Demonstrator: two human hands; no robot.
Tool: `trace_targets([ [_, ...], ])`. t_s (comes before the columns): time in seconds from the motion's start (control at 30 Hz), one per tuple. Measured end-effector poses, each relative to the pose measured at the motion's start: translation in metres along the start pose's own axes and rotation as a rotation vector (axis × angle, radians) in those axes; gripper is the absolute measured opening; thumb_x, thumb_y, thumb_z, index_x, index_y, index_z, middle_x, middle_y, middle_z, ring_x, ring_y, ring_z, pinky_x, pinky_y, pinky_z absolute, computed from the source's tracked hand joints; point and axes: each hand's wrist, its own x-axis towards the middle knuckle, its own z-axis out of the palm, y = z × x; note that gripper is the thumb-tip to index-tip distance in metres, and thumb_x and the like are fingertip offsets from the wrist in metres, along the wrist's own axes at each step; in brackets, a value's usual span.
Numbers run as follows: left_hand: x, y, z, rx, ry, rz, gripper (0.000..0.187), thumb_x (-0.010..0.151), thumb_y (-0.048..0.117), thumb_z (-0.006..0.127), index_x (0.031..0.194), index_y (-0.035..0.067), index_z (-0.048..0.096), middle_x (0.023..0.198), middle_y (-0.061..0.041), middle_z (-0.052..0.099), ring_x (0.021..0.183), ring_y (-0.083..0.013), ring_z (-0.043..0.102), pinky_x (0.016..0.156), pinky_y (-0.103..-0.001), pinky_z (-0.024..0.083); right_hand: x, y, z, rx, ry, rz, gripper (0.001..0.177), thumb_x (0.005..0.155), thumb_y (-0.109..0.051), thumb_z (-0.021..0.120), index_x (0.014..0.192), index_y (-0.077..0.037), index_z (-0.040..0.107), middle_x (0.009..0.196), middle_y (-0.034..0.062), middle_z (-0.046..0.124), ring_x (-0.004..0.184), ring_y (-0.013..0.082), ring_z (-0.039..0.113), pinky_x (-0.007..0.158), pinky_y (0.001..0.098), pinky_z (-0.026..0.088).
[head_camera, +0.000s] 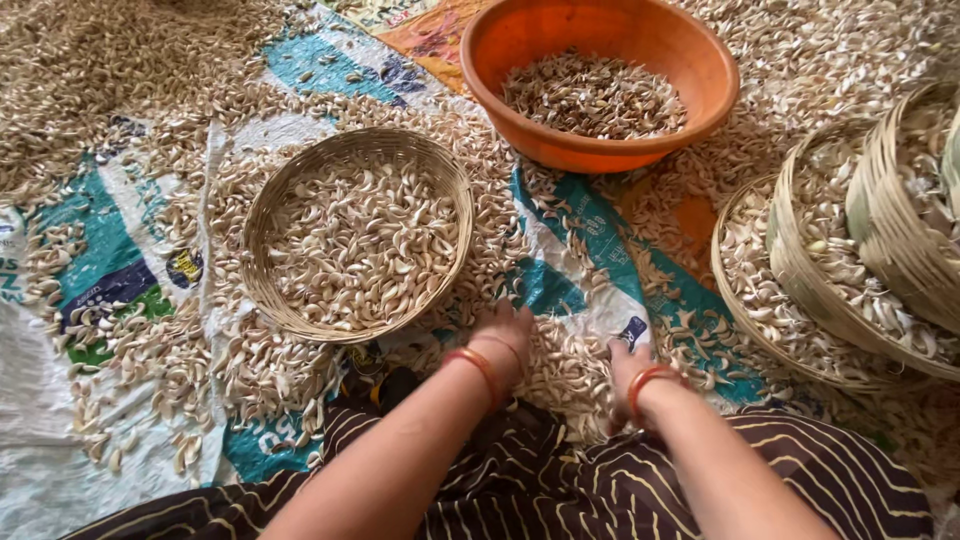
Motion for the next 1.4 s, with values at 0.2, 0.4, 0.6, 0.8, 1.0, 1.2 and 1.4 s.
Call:
trace_targets([
  [0.2, -0.018, 0.035, 0.02, -0.082, -0.071, 0.002, 0.095, 0.067, 0.018, 0.092, 0.145, 0.011, 0.038, 0.149, -0.035, 0.033, 0.131, -0.0544, 0.046, 0.104, -0.053, 0.046, 0.062, -0.023, 0.052, 0.113, 0.124, -0.204, 0.109, 0.068, -0.022, 0.095, 0.152, -0.018, 0.026, 0.148, 0.0166, 0.038, 0.133, 0.0321, 0.051, 0.11, 0.0406, 0.047],
  [0.4, -0.006, 0.034, 0.036, -0.447, -0.151, 0.158, 0.087, 0.064, 0.027, 0.092, 0.134, 0.002, 0.048, 0.122, -0.028, 0.066, 0.11, -0.0401, 0.068, 0.092, -0.045, 0.057, 0.105, -0.002, 0.064, 0.409, 0.106, -0.419, 0.091, 0.068, -0.018, 0.091, 0.142, -0.012, 0.038, 0.13, 0.0139, 0.059, 0.119, 0.025, 0.061, 0.101, 0.036, 0.052],
  [0.6, -0.001, 0.029, -0.032, -0.535, -0.123, 0.214, 0.096, 0.053, 0.029, 0.097, 0.128, -0.003, 0.045, 0.11, -0.022, 0.07, 0.101, -0.0296, 0.071, 0.089, -0.038, 0.058, 0.056, -0.017, 0.009, 0.636, 0.099, -0.504, 0.088, 0.062, -0.015, 0.093, 0.136, -0.012, 0.046, 0.12, 0.0079, 0.068, 0.111, 0.0188, 0.066, 0.095, 0.0321, 0.054],
  [0.8, -0.04, -0.01, -0.182, -0.669, 0.037, 0.09, 0.097, 0.058, 0.01, 0.092, 0.137, 0.004, 0.036, 0.104, -0.016, 0.07, 0.092, -0.0257, 0.071, 0.078, -0.033, 0.063, -0.015, -0.083, -0.119, 0.4, 0.353, -0.612, 0.08, 0.064, -0.012, 0.09, 0.131, -0.007, 0.048, 0.116, 0.0124, 0.071, 0.104, 0.022, 0.07, 0.091, 0.0347, 0.055],
  [1.0, -0.081, -0.1, -0.241, -0.698, 0.284, -0.115, 0.076, 0.073, 0.018, 0.087, 0.136, 0.008, 0.047, 0.117, -0.01, 0.068, 0.105, -0.0236, 0.069, 0.091, -0.036, 0.061, -0.049, -0.203, -0.151, 0.284, 0.41, -0.739, 0.087, 0.065, -0.006, 0.088, 0.14, -0.008, 0.043, 0.12, 0.0131, 0.067, 0.111, 0.0258, 0.066, 0.098, 0.0352, 0.055],
  [1.2, -0.085, -0.143, -0.218, -0.639, 0.328, -0.853, 0.09, 0.085, 0.065, 0.065, 0.16, 0.032, 0.027, 0.172, -0.01, 0.004, 0.155, -0.0472, 0.002, 0.118, -0.074, 0.023, -0.053, -0.218, -0.074, -0.095, 0.427, -0.636, 0.084, 0.086, -0.043, 0.076, 0.155, -0.021, 0.033, 0.163, 0.0097, 0.026, 0.153, 0.0302, 0.021, 0.123, 0.0534, 0.024],
  [1.4, -0.066, -0.088, -0.199, -0.497, 0.159, -0.613, 0.092, 0.086, 0.082, 0.035, 0.163, 0.037, 0.012, 0.17, -0.013, -0.016, 0.15, -0.0507, -0.022, 0.113, -0.077, -0.007, -0.045, -0.182, -0.029, -0.242, 0.599, -0.754, 0.093, 0.079, -0.041, 0.08, 0.152, -0.008, 0.032, 0.171, 0.0173, 0.012, 0.154, 0.0374, -0.002, 0.119, 0.0613, 0.009],
])
